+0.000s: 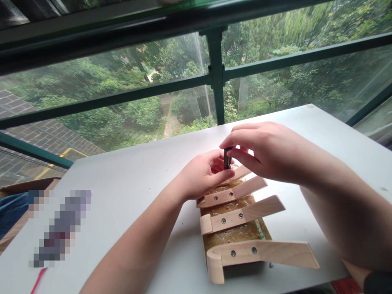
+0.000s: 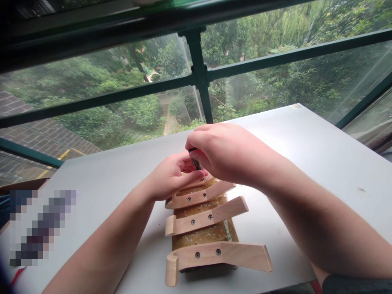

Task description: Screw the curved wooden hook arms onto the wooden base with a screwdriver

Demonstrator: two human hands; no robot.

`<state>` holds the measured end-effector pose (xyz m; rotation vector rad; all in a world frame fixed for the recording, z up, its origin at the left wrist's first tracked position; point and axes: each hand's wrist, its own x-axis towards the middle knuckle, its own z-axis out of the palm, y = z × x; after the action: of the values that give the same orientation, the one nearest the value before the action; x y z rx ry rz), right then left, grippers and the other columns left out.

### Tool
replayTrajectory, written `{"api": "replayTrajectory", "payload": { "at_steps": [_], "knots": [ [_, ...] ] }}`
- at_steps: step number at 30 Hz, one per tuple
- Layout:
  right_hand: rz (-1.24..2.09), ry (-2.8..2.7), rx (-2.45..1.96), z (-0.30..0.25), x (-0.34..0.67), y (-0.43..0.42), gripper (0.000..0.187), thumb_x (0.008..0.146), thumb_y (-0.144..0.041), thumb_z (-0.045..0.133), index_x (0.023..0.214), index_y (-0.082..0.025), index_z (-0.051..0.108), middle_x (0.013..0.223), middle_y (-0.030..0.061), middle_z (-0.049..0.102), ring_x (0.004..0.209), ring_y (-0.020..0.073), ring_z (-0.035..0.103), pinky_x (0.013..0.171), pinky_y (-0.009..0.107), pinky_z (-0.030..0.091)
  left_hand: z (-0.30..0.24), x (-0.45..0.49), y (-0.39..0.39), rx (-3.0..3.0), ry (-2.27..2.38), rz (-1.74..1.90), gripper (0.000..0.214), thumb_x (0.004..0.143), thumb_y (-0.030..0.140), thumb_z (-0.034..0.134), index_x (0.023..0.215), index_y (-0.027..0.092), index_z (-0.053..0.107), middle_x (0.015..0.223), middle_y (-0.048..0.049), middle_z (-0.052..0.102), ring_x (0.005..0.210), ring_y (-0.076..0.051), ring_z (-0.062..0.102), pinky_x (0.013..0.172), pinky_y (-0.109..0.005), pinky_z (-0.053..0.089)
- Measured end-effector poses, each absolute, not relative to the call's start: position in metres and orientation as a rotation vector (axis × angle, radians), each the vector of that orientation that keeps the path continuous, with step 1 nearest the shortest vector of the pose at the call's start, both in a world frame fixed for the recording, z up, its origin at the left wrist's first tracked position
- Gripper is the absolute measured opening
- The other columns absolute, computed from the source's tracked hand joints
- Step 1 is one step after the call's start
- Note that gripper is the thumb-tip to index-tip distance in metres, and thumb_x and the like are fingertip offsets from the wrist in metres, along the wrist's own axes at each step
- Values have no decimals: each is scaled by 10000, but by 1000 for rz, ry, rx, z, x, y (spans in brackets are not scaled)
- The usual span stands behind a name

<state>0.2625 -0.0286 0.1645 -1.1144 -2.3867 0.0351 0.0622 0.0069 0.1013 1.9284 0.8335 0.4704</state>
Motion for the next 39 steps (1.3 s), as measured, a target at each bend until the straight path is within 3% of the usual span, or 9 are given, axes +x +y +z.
{"api": "replayTrajectory", "payload": {
  "at_steps": [7, 22, 26, 30, 36, 39],
  "knots": [
    [119, -2418, -1075, 165, 265, -26, 129, 859, -276, 618, 864, -177, 701, 772, 6, 661, 673, 120, 546, 613, 257, 373, 102, 61, 6, 1906, 861, 467, 363, 841, 485, 647, 1021, 178, 576, 970, -68, 702, 886, -203, 674, 757, -315, 519],
    [126, -2139, -1310, 149, 244, -25, 294, 823, -445, 632, 703, -185, 564, 655, -9, 593, 583, 107, 438, 525, 249, 287, 108, 62, 5, 2057, 859, 514, 312, 853, 457, 627, 988, 175, 628, 911, -27, 693, 857, -186, 640, 733, -273, 494],
    [182, -2198, -1200, 151, 249, -24, 225, 845, -388, 618, 769, -181, 574, 709, 1, 609, 638, 121, 483, 578, 261, 344, 109, 63, 6, 2033, 821, 532, 268, 857, 421, 630, 958, 172, 637, 888, -11, 692, 834, -168, 634, 710, -247, 482],
    [355, -2384, -945, 159, 264, -24, 146, 858, -256, 609, 978, -179, 640, 909, 44, 675, 792, 151, 586, 713, 286, 433, 108, 62, 7, 2013, 829, 473, 275, 864, 427, 622, 924, 159, 637, 870, -33, 697, 802, -174, 644, 695, -259, 484],
    [500, -2408, -830, 157, 267, -22, 368, 867, -67, 509, 1193, -189, 626, 1065, 47, 695, 909, 144, 624, 797, 276, 468, 108, 60, 9, 2113, 850, 390, 314, 882, 467, 581, 928, 175, 687, 896, -49, 723, 844, -206, 660, 748, -298, 500],
    [537, -2453, -775, 156, 261, -22, 334, 890, -81, 493, 1160, -194, 654, 1071, 48, 683, 909, 138, 608, 793, 268, 462, 107, 59, 8, 2153, 901, 385, 300, 877, 462, 581, 932, 188, 691, 902, -40, 719, 852, -208, 654, 738, -295, 504]
  ]
}}
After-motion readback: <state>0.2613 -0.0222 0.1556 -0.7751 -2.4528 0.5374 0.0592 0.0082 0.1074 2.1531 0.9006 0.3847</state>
